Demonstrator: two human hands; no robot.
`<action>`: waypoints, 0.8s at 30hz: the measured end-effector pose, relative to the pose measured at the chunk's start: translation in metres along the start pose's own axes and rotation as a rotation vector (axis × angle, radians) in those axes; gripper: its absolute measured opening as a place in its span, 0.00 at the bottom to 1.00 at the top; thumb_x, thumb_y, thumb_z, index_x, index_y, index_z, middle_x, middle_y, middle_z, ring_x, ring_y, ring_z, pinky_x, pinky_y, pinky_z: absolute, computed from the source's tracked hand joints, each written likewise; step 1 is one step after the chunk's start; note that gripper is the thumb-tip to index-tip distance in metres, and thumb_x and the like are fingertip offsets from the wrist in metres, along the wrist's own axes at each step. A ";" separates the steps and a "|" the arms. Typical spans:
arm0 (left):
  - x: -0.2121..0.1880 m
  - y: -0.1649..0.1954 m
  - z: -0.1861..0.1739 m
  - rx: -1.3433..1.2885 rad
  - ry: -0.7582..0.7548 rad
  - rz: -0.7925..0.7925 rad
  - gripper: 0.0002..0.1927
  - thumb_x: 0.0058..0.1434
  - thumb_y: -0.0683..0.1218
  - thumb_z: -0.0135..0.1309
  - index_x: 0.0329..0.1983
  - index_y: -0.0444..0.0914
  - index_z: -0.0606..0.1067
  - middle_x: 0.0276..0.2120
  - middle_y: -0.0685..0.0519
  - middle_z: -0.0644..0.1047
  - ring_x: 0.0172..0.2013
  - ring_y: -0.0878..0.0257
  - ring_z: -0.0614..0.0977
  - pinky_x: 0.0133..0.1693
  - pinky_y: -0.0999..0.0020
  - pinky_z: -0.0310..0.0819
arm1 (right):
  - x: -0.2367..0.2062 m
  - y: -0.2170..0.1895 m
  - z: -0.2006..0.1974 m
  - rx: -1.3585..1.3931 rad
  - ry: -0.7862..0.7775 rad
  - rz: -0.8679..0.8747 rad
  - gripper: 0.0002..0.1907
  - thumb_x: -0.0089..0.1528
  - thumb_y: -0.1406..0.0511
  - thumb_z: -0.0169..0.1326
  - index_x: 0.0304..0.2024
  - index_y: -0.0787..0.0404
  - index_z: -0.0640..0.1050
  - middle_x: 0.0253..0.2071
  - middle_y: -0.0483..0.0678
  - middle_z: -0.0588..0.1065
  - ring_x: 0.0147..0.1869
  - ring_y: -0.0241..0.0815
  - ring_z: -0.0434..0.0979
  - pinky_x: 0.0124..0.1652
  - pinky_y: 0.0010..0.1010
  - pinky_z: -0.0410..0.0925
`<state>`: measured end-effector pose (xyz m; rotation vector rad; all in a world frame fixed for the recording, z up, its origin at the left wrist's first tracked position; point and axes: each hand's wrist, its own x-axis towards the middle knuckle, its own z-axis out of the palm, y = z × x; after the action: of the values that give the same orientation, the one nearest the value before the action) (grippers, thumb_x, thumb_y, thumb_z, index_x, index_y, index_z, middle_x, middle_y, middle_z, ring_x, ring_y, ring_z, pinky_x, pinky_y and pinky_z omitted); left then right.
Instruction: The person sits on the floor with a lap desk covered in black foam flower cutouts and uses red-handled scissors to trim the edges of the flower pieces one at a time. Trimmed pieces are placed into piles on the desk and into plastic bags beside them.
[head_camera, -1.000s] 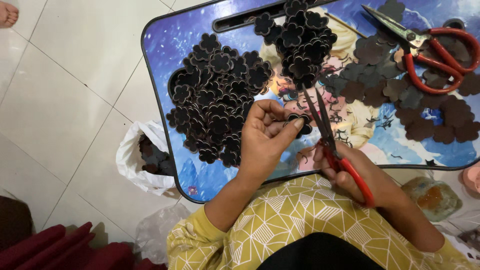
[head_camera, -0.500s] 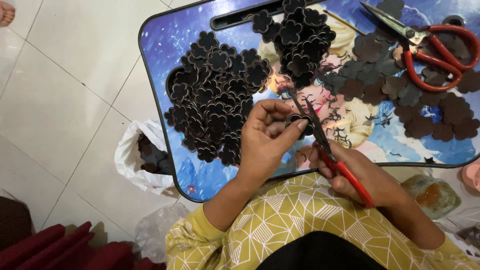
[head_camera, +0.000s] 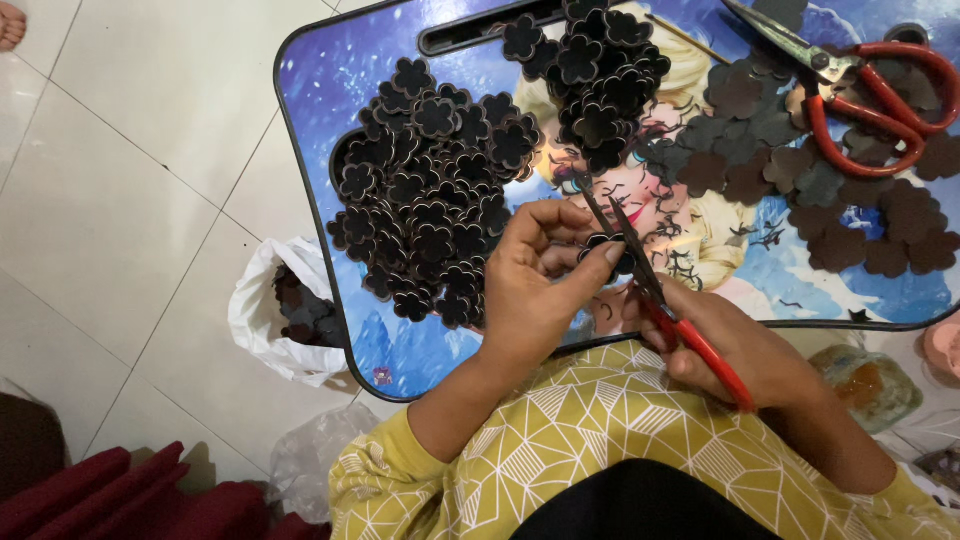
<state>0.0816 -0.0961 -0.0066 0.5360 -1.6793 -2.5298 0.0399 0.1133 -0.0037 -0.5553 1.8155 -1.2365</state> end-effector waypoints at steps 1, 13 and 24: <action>-0.001 0.000 0.001 -0.009 -0.008 0.005 0.18 0.61 0.36 0.63 0.51 0.32 0.70 0.45 0.52 0.77 0.39 0.70 0.81 0.39 0.76 0.78 | -0.001 0.000 0.001 0.031 -0.004 0.015 0.54 0.50 0.25 0.43 0.56 0.61 0.73 0.27 0.43 0.72 0.28 0.36 0.70 0.28 0.30 0.65; -0.003 -0.001 0.006 -0.108 -0.089 -0.083 0.16 0.63 0.37 0.62 0.51 0.33 0.70 0.43 0.51 0.77 0.37 0.71 0.80 0.30 0.77 0.73 | 0.000 0.001 0.011 0.193 0.062 0.021 0.57 0.47 0.23 0.43 0.50 0.64 0.71 0.29 0.42 0.66 0.30 0.32 0.64 0.27 0.25 0.62; -0.005 -0.004 0.009 -0.162 -0.107 -0.110 0.14 0.65 0.36 0.60 0.52 0.32 0.73 0.47 0.52 0.77 0.38 0.72 0.79 0.34 0.79 0.72 | 0.001 0.008 0.012 0.134 0.094 -0.028 0.53 0.49 0.22 0.39 0.43 0.62 0.69 0.27 0.41 0.65 0.29 0.31 0.62 0.27 0.24 0.60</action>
<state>0.0843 -0.0854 -0.0059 0.5015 -1.4956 -2.7882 0.0504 0.1092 -0.0134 -0.4554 1.7908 -1.4129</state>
